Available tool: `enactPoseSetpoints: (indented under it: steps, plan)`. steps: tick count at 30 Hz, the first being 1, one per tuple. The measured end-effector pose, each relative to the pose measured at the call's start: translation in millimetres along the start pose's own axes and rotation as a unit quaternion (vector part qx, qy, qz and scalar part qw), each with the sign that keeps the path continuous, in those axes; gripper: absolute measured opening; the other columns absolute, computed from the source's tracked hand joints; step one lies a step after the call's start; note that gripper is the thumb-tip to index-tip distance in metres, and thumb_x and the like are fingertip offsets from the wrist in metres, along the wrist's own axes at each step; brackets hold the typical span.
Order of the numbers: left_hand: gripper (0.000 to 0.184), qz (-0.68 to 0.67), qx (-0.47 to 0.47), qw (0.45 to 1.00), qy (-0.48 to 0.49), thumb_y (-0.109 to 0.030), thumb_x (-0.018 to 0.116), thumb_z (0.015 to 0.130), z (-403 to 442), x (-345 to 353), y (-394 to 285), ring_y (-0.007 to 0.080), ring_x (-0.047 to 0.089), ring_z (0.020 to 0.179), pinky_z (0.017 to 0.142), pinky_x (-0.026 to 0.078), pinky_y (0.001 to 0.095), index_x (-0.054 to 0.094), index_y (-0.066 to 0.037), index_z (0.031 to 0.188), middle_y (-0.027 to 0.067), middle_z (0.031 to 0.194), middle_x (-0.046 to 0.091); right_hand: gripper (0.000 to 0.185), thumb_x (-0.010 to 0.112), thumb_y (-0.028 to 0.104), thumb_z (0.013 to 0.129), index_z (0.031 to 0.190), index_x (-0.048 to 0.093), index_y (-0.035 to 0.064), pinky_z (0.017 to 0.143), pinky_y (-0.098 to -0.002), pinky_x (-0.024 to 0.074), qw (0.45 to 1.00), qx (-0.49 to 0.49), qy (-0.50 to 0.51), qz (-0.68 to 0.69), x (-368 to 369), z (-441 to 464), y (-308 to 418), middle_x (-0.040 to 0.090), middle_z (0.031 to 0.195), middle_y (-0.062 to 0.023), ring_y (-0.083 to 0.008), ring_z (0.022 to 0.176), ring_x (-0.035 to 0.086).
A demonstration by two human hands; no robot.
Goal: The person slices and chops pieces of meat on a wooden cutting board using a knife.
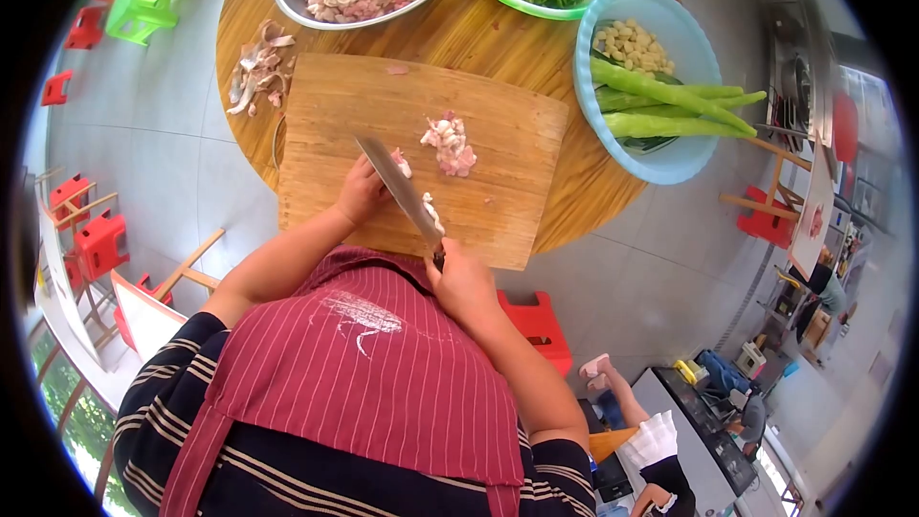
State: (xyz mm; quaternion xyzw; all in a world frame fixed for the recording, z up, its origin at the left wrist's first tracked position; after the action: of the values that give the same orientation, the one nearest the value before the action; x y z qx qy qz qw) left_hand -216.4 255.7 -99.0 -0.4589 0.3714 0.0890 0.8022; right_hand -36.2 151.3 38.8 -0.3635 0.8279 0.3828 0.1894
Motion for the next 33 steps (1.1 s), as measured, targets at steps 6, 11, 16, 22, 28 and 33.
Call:
enactPoseSetpoints:
  steps: [6, 11, 16, 22, 28, 33]
  plan:
    - [0.046, 0.013, 0.01, 1.0, 0.0, -0.009, 0.07, 0.067, 2, 0, -1, 0.0343, 0.056, 0.099, 0.085, 0.048, 0.0411, 0.059, -0.002, 0.111, 0.0118, 0.112, 0.06, 0.029, 0.059, 0.025, 0.084, 0.103, 0.055, 0.0023, 0.066, -0.0475, 0.0479, 0.999, 0.042, 0.019, 0.004, 6, 20, 9, 0.063, 0.078, -0.0221, -0.0408, 0.074, 0.061]
    - [0.041, 0.049, 0.005, 0.998, -0.031, -0.01, 0.069, 0.067, 6, 0, -6, 0.0284, 0.057, 0.086, 0.076, 0.049, 0.0368, 0.06, -0.002, 0.107, 0.0101, 0.101, 0.061, 0.026, 0.058, 0.022, 0.085, 0.101, 0.056, 0.0019, 0.067, -0.0469, 0.0467, 0.999, -0.027, -0.011, 0.038, 16, 66, 24, 0.062, 0.08, -0.0242, -0.0425, 0.077, 0.059]
    - [0.04, 0.043, 0.017, 0.998, -0.034, -0.009, 0.068, 0.067, 4, 2, -4, 0.0275, 0.057, 0.085, 0.074, 0.048, 0.0366, 0.06, -0.001, 0.106, 0.0099, 0.098, 0.059, 0.023, 0.057, 0.021, 0.085, 0.098, 0.054, 0.0019, 0.067, -0.0488, 0.0462, 0.998, -0.025, 0.003, 0.065, 17, 23, -4, 0.061, 0.08, -0.0246, -0.0428, 0.076, 0.059]
    - [0.037, 0.009, -0.008, 1.0, -0.022, -0.009, 0.069, 0.067, 5, 2, -4, 0.0322, 0.058, 0.087, 0.077, 0.049, 0.0399, 0.061, -0.002, 0.103, 0.0129, 0.099, 0.06, 0.022, 0.056, 0.023, 0.085, 0.095, 0.053, 0.0031, 0.067, -0.0508, 0.0465, 0.999, -0.004, 0.005, 0.054, 18, 45, 5, 0.061, 0.078, -0.0257, -0.0435, 0.074, 0.059]
    - [0.034, 0.047, -0.003, 0.998, -0.036, -0.009, 0.068, 0.065, 9, 1, -6, 0.0273, 0.057, 0.082, 0.073, 0.049, 0.0362, 0.062, -0.004, 0.098, 0.0093, 0.097, 0.061, 0.023, 0.055, 0.024, 0.086, 0.098, 0.054, 0.0035, 0.068, -0.0512, 0.0467, 0.997, -0.053, -0.002, 0.056, 24, 80, 12, 0.062, 0.079, -0.0259, -0.0435, 0.075, 0.06]
    - [0.027, 0.019, -0.014, 0.999, -0.028, -0.008, 0.068, 0.068, 10, -4, -10, 0.028, 0.057, 0.08, 0.071, 0.048, 0.0368, 0.063, -0.006, 0.094, 0.0103, 0.094, 0.061, 0.024, 0.054, 0.025, 0.086, 0.1, 0.054, 0.0055, 0.069, -0.0508, 0.0469, 0.998, 0.01, 0.056, 0.025, 20, 29, -21, 0.062, 0.08, -0.0254, -0.0433, 0.076, 0.06]
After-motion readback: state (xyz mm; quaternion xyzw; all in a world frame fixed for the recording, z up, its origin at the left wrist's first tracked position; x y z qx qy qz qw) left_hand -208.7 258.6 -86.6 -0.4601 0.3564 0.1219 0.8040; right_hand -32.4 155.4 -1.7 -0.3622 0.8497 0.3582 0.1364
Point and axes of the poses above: each hand's wrist, its own z-axis towards the middle knuckle, its own x-axis out of the palm, y = z × x, the point moved 1 cm from there along z, towards the middle knuckle
